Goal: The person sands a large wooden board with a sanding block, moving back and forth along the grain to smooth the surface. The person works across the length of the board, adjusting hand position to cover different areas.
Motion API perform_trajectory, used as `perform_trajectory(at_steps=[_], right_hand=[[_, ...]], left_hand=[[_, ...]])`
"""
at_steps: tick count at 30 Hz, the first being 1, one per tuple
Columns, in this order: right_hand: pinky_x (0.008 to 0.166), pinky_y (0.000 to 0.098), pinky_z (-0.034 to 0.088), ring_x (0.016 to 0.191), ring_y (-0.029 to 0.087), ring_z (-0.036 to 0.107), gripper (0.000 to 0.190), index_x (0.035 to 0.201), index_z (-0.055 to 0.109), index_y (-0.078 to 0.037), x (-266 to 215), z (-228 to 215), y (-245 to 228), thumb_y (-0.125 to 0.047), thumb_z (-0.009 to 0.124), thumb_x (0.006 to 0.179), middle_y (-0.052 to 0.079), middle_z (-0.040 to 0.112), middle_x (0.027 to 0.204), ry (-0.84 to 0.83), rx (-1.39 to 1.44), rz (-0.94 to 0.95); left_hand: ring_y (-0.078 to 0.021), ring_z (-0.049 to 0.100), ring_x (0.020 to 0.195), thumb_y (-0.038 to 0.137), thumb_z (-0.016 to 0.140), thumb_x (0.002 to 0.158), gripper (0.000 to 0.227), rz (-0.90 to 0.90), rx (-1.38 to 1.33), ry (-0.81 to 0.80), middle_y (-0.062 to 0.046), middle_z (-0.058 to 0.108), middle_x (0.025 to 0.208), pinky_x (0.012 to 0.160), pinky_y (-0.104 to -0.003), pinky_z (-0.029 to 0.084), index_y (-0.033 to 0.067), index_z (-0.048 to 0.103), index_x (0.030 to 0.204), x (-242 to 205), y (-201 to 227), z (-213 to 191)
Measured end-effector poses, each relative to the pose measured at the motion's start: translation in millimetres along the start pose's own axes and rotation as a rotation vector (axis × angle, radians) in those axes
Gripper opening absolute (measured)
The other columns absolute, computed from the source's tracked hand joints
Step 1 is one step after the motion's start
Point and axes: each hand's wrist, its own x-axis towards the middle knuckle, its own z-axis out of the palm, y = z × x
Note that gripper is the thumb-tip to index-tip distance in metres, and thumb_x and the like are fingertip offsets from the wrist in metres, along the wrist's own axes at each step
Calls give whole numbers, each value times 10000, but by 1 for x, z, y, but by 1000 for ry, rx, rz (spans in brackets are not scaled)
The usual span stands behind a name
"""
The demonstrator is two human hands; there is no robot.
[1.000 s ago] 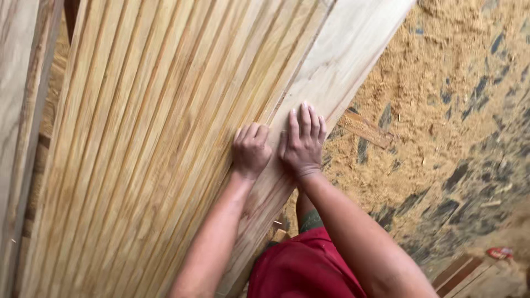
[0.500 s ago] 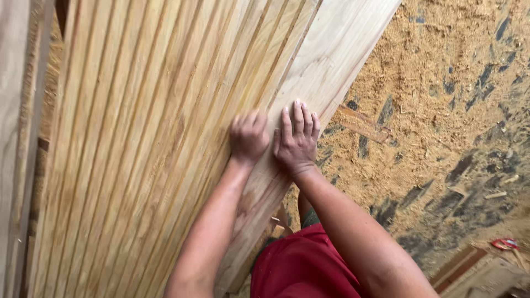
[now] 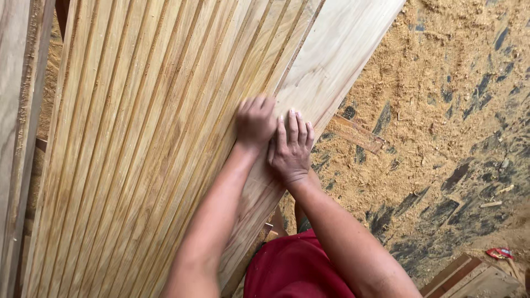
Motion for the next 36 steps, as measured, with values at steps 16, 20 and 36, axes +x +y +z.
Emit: perform_trajectory(at_steps=[16, 20, 36], right_hand=[[1242, 548, 250, 1475, 388, 394, 464, 1436, 555, -24, 5, 0, 2, -260, 564, 1037, 236, 448, 1559, 22, -4, -4], [1240, 549, 240, 1476, 390, 386, 486, 1440, 555, -49, -1, 1, -3, -250, 564, 997, 246, 441, 1562, -9, -2, -10], [1106, 534, 477, 1308, 419, 571, 408, 1287, 618, -64, 139, -22, 48, -95, 670, 884, 211, 580, 1360, -250, 558, -1080]], left_hand=[[-302, 632, 798, 95, 623, 880, 58, 55, -32, 67, -91, 604, 826, 721, -463, 489, 90, 635, 937, 13, -6, 15], [-308, 647, 848, 148, 648, 921, 59, -56, 13, 49, -95, 648, 876, 760, -447, 493, 96, 622, 931, 7, -3, 5], [-470, 292, 1520, 391, 556, 974, 687, -852, 181, 284, -259, 313, 1650, 1196, -694, 215, 68, 420, 1566, -139, 120, -1]])
